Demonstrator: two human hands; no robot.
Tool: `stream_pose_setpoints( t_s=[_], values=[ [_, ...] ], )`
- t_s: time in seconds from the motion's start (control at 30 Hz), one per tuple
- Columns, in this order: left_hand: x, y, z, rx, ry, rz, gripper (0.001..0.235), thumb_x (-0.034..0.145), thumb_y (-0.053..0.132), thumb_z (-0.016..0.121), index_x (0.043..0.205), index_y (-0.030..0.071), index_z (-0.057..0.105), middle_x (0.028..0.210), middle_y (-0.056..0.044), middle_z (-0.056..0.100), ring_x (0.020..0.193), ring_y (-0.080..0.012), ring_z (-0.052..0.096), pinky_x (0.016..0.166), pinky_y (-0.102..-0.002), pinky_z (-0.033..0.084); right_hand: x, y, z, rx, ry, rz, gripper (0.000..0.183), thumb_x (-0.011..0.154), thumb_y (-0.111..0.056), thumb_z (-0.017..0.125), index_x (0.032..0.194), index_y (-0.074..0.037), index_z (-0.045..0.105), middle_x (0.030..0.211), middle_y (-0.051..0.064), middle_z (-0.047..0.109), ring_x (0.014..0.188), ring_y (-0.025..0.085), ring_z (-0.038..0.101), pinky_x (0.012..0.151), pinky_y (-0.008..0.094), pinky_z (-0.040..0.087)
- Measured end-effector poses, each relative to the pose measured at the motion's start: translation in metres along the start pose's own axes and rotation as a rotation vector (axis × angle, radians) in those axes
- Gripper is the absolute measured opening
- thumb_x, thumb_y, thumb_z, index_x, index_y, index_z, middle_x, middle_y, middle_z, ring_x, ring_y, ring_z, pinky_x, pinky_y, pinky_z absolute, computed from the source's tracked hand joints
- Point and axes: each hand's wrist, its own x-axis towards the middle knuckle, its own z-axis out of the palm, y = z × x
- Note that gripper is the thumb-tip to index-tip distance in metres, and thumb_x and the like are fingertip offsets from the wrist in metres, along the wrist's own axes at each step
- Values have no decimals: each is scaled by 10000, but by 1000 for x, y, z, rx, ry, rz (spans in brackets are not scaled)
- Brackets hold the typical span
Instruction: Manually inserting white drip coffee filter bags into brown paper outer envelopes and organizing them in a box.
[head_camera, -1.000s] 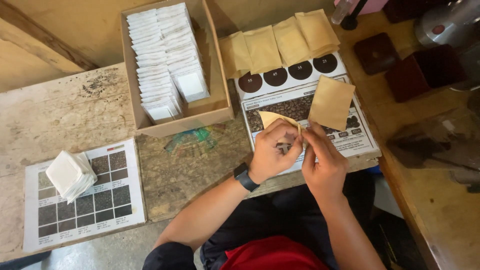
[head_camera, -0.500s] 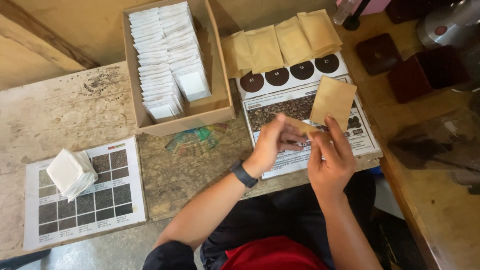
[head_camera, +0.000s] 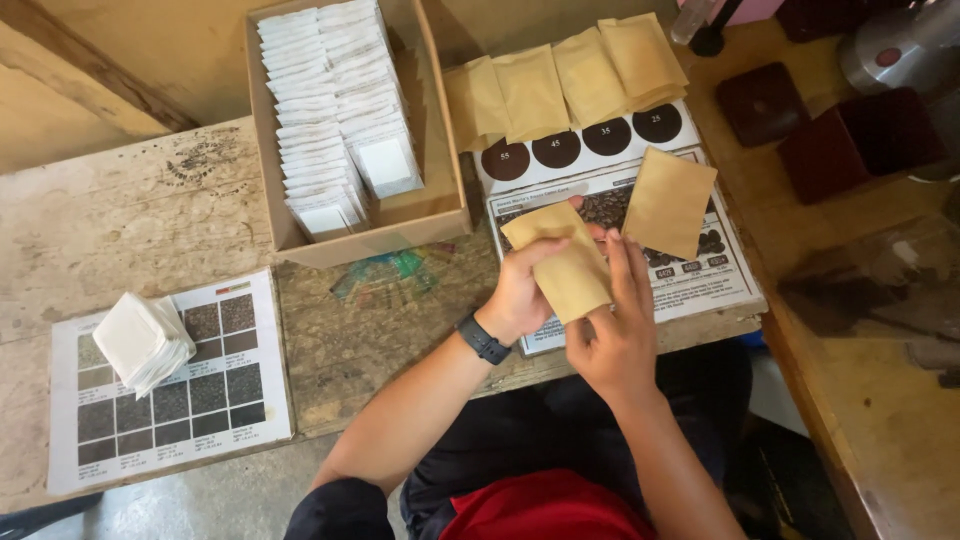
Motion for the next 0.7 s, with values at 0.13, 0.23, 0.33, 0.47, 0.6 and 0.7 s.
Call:
stream_pose_setpoints(
  t_s=[0.13,0.23,0.33,0.47,0.6,0.7],
  values=[
    [2,-4,-14,-11,-76,-26,589,872,-22,674,1442,-35,527,1209,-295,692,1028,-459,721,886,-635,571,-7,4,5,-75,-46,32,306,970,-75,630,1263,-19,698,1614,293,378,1438,573,389,1121,651,431],
    [6,-5,-24,67,-319,11,682,935,30,572,1578,-17,348,1252,-252,657,1142,-408,684,971,-623,551,-5,3,2,-105,-83,26,308,996,-77,613,1284,-33,711,1622,286,371,1463,574,356,1107,628,431],
    [8,-6,-22,47,-304,53,676,926,37,586,1566,-23,379,1208,-243,674,1125,-420,687,969,-631,550,-7,3,-2,-62,-109,39,307,972,-54,611,1261,-5,705,1640,287,331,1484,580,306,1103,626,425],
    [15,0,-28,19,-268,123,616,937,36,578,1525,-29,407,1177,-258,671,1125,-464,672,980,-668,534,-29,7,0,-44,101,-4,178,914,-75,680,1051,23,737,1351,256,590,1155,424,574,897,496,496],
    [14,-1,-29,25,-243,153,612,949,62,587,1523,-24,392,1171,-251,670,1131,-465,670,987,-671,525,-56,6,9,38,97,69,242,872,-90,742,1092,2,780,1182,210,720,916,298,705,706,351,567],
    [13,-5,-29,59,-302,130,632,946,64,576,1542,-12,378,1177,-248,660,1128,-458,669,986,-673,531,-45,-3,8,90,10,62,340,864,-100,758,1170,45,736,1207,254,705,990,386,715,776,394,589]
  ],
)
